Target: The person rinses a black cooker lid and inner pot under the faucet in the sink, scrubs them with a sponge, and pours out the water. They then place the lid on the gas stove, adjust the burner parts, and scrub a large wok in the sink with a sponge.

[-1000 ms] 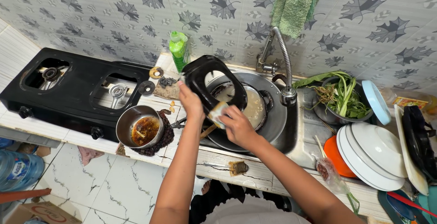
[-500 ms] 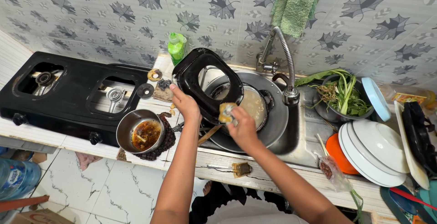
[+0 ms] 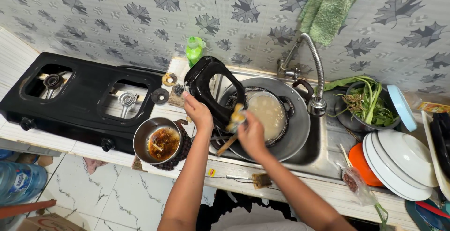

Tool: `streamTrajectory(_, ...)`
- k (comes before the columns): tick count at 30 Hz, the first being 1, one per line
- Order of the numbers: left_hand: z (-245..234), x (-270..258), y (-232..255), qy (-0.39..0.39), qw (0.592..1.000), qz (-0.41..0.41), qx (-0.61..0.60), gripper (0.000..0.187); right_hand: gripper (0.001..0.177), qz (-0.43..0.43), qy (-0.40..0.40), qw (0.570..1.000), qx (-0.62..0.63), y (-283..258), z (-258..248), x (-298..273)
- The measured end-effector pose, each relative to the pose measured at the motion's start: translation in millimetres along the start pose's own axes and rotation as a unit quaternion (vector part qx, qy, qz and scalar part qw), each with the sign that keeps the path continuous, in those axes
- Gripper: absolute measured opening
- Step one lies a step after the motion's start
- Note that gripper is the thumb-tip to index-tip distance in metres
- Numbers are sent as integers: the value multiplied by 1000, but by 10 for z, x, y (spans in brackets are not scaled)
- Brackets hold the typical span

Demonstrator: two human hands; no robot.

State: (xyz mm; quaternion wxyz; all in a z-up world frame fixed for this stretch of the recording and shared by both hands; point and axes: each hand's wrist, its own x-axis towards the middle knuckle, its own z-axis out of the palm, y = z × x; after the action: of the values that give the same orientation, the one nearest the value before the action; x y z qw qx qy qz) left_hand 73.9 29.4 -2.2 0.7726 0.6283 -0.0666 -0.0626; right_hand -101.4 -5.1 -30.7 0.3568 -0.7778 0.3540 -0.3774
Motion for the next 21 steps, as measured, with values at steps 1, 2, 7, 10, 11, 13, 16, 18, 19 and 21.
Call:
streamTrajectory(1,-6,8,-10,1,1000,15,18,58,35,21,-19,999,16,-18,72,-86)
streamTrajectory(2,-19,27,-6,3,999,30,37,57,36,44,-39,998,34,-24,129,-102)
streamTrajectory(7,19,59,9,-36,998,48,9,55,33,129,57,984,105,149,152,486)
streamTrajectory(10,33,-30,15,-63,993,103,18,52,38,250,61,964,68,104,121,627)
streamTrajectory(11,17,-31,26,-75,989,124,22,52,41,293,53,952,74,38,152,566)
streamTrajectory(13,42,-5,41,-76,988,134,24,50,35,112,61,991,48,-92,170,400)
streamTrajectory(16,32,0,41,-91,985,136,48,50,31,55,21,997,49,-206,171,161)
streamTrajectory(18,-3,26,51,-103,982,146,63,50,31,55,9,998,30,-195,194,173)
streamTrajectory(19,-21,26,55,-108,980,154,66,50,31,38,15,999,1,-168,207,223)
streamTrajectory(21,-50,-13,38,-127,976,165,69,49,29,8,39,998,-48,-67,211,351)
